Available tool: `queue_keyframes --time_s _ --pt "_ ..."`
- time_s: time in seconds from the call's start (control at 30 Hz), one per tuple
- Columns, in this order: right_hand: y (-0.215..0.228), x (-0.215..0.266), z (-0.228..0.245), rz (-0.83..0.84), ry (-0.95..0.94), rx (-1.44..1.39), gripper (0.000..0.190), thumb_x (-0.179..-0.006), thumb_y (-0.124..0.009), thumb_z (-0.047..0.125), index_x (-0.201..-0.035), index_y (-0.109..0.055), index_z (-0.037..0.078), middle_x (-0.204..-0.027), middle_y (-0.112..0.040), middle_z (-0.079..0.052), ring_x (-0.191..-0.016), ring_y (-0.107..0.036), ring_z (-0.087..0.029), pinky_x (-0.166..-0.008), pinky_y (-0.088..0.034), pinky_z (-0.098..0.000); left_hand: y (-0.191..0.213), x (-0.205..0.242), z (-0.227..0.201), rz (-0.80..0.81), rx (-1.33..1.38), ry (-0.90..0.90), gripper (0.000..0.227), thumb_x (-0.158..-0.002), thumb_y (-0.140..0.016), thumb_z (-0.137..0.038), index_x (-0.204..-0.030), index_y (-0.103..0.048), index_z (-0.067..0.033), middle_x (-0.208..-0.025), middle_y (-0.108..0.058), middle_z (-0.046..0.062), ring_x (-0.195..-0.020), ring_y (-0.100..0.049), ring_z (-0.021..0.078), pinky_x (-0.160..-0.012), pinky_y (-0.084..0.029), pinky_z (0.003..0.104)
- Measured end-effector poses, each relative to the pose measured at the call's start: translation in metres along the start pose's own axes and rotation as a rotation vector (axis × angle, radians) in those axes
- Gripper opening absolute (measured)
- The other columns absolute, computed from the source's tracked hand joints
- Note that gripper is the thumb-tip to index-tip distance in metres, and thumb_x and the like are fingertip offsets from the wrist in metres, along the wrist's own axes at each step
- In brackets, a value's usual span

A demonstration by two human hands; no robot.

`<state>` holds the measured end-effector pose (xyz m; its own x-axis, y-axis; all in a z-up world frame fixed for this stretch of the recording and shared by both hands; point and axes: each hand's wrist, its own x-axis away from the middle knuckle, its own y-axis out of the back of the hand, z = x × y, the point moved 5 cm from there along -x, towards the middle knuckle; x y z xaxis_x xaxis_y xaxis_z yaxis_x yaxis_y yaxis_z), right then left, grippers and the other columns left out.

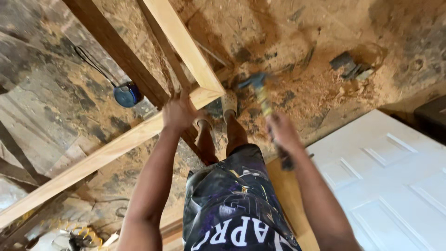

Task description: The person assembles a rectangular wooden frame by measuring the wood with a tape measure and hammering nails into the joints.

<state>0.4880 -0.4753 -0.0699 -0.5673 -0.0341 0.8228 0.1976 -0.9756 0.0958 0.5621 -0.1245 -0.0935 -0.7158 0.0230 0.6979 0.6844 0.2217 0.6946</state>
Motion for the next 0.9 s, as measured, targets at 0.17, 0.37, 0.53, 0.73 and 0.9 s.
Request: queue_keyframes --time_s 0.17,0.37,0.53,0.73,0.9 --pt "0.036 0.003 0.045 -0.237 0.069 -0.424 0.018 -0.109 -0.048 0.028 -0.108 -0.053 0.011 -0.068 -0.053 -0.001 -0.049 -0.050 -0.010 -0.040 -0.045 -0.0266 0.010 -0.004 -0.007 0.020 -0.075 0.014 0.096 -0.074 -0.079 -0.066 -0.148 -0.045 -0.0147 -0.110 -0.067 0.024 -0.063 -0.068 0.0280 -0.061 -0.059 0.045" --pt "-0.030 -0.022 0.038 0.089 -0.158 -0.096 0.020 -0.106 -0.045 0.030 -0.104 -0.048 0.011 -0.066 -0.054 -0.004 -0.046 -0.050 -0.012 -0.041 -0.048 -0.0316 0.008 -0.004 -0.009 0.135 -0.100 0.067 0.096 -0.083 -0.073 -0.062 -0.159 -0.034 -0.0195 -0.070 -0.069 0.010 -0.049 -0.059 0.0150 -0.047 -0.055 0.033" --pt "-0.039 -0.021 0.021 0.261 -0.161 -0.068 0.022 -0.105 -0.051 0.031 -0.100 -0.047 0.010 -0.065 -0.051 -0.001 -0.046 -0.047 -0.012 -0.041 -0.044 -0.0338 -0.002 -0.005 0.000 0.172 -0.023 0.076 0.094 -0.083 -0.068 -0.063 -0.158 -0.035 -0.0185 -0.070 -0.070 0.010 -0.052 -0.064 0.0169 -0.052 -0.058 0.037" --pt "-0.042 -0.024 -0.032 0.113 -0.276 -0.142 0.019 -0.101 -0.053 0.036 -0.100 -0.048 0.017 -0.059 -0.049 -0.004 -0.039 -0.045 -0.015 -0.037 -0.039 -0.0342 0.003 0.001 0.004 -0.065 -0.004 -0.061 0.099 -0.075 -0.076 -0.061 -0.149 -0.039 -0.0074 -0.096 -0.074 0.019 -0.086 -0.072 0.0362 -0.076 -0.057 0.053" --pt "-0.042 -0.016 -0.048 0.102 -0.218 -0.141 0.024 -0.103 -0.055 0.036 -0.104 -0.055 0.012 -0.066 -0.055 -0.001 -0.046 -0.049 -0.012 -0.041 -0.042 -0.0294 -0.003 0.003 0.015 -0.058 0.106 -0.107 0.060 -0.084 -0.072 -0.054 -0.127 -0.061 -0.0127 -0.105 -0.076 0.016 -0.098 -0.074 0.0339 -0.086 -0.058 0.049"
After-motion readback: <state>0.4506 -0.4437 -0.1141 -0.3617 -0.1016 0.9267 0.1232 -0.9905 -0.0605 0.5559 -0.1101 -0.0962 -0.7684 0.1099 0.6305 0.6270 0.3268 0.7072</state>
